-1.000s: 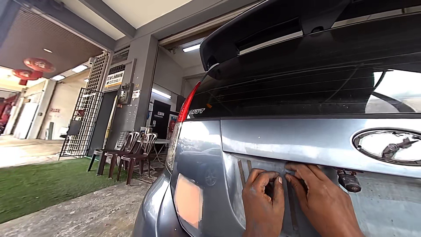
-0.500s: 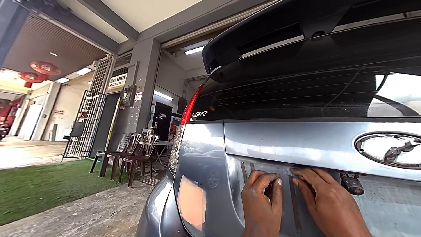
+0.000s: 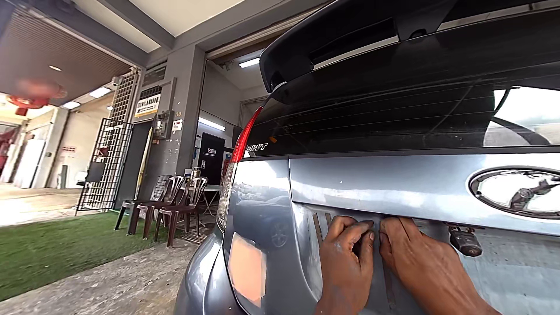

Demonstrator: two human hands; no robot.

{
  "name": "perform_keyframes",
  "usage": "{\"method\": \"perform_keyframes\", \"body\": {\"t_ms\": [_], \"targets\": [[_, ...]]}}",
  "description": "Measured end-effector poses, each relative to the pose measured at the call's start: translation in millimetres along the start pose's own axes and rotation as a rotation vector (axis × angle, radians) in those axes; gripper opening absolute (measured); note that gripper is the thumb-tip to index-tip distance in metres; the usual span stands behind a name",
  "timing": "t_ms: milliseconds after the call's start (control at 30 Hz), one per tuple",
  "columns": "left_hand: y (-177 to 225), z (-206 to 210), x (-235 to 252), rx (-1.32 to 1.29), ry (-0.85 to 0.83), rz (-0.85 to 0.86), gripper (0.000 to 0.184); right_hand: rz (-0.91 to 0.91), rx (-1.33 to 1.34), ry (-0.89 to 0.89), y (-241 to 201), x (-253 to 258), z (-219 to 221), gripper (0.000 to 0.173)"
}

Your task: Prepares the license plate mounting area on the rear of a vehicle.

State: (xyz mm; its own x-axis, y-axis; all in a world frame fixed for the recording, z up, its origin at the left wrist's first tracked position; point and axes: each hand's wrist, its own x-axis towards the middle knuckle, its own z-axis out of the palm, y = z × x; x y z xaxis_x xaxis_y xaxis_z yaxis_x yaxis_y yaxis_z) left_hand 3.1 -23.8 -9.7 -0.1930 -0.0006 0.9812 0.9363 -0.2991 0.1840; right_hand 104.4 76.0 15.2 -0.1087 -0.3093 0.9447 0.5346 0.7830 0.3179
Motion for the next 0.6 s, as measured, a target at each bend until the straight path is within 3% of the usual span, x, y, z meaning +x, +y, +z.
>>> {"method": "perform_keyframes", "body": {"t_ms": [267, 600], "targets": [[2.4, -4.5, 10.3, 0.053, -0.178, 0.03, 0.014, -0.014, 0.135, 0.065, 7.3, -4.4, 0.8, 0.019], [-0.1, 4.8, 6.5, 0.088, -0.101, 0.047, 0.017, 0.097, 0.326, 0.1, 14.8, -14.3, -4.7, 0.031]]}}
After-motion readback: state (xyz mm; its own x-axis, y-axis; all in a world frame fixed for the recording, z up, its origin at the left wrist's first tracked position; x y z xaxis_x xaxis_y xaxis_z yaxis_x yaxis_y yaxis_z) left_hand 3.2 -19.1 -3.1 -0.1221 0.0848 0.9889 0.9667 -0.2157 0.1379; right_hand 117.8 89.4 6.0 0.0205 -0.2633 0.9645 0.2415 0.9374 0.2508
